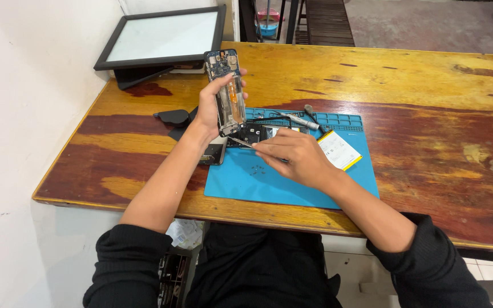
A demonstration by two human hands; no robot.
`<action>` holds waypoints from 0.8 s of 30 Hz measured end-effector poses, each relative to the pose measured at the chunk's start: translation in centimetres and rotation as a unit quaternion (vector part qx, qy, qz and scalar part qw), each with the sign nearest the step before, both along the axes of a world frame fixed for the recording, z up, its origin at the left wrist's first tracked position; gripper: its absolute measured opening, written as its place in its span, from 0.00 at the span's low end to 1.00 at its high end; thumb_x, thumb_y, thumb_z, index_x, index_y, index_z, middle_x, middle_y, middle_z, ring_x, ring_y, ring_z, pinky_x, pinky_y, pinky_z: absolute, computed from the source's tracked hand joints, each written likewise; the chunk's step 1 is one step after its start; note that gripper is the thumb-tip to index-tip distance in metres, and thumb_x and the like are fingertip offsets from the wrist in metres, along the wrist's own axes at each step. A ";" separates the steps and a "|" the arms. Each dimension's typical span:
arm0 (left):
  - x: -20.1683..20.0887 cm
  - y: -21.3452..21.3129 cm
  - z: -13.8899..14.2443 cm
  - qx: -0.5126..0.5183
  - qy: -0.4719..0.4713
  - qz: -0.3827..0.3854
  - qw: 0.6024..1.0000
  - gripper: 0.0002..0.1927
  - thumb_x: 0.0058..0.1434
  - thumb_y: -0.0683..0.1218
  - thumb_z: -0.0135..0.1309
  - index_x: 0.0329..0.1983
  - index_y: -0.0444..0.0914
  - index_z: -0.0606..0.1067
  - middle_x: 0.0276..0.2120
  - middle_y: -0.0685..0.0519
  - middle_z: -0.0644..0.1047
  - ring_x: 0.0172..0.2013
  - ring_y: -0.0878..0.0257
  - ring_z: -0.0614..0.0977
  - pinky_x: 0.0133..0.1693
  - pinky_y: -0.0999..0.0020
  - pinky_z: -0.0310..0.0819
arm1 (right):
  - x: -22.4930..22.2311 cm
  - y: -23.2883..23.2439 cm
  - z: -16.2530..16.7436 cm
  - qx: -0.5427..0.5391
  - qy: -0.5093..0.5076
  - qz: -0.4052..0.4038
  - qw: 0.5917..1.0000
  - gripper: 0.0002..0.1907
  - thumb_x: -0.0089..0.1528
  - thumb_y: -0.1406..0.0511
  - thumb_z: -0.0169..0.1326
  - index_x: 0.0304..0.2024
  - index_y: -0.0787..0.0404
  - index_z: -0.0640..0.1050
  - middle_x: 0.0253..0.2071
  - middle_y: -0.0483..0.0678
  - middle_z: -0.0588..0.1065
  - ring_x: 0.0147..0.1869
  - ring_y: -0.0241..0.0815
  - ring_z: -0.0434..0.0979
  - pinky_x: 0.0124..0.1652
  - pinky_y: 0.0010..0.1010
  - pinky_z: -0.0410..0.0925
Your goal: The person disassembles a smartphone at a workbench, holding the opened phone in one hand while using a pry tool to detach internal components. They remove the battery, lift out parts with tweezers, and separate the mid-frame from the back cover.
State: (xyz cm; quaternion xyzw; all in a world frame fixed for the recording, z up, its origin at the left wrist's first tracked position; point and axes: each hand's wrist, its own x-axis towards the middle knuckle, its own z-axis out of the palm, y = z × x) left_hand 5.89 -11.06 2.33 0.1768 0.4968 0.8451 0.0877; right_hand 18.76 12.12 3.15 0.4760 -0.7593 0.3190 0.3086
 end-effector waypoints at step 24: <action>2.7 2.7 0.4 0.078 -0.028 -0.073 0.994 0.33 0.64 0.74 0.41 0.55 0.46 0.61 0.40 0.48 0.71 0.36 0.53 0.79 0.32 0.55 0.78 | 0.4 0.0 -0.5 0.080 0.018 -0.151 0.985 0.23 0.58 0.71 0.60 0.57 0.54 0.81 0.28 0.48 0.72 0.31 0.47 0.76 0.30 0.40 0.69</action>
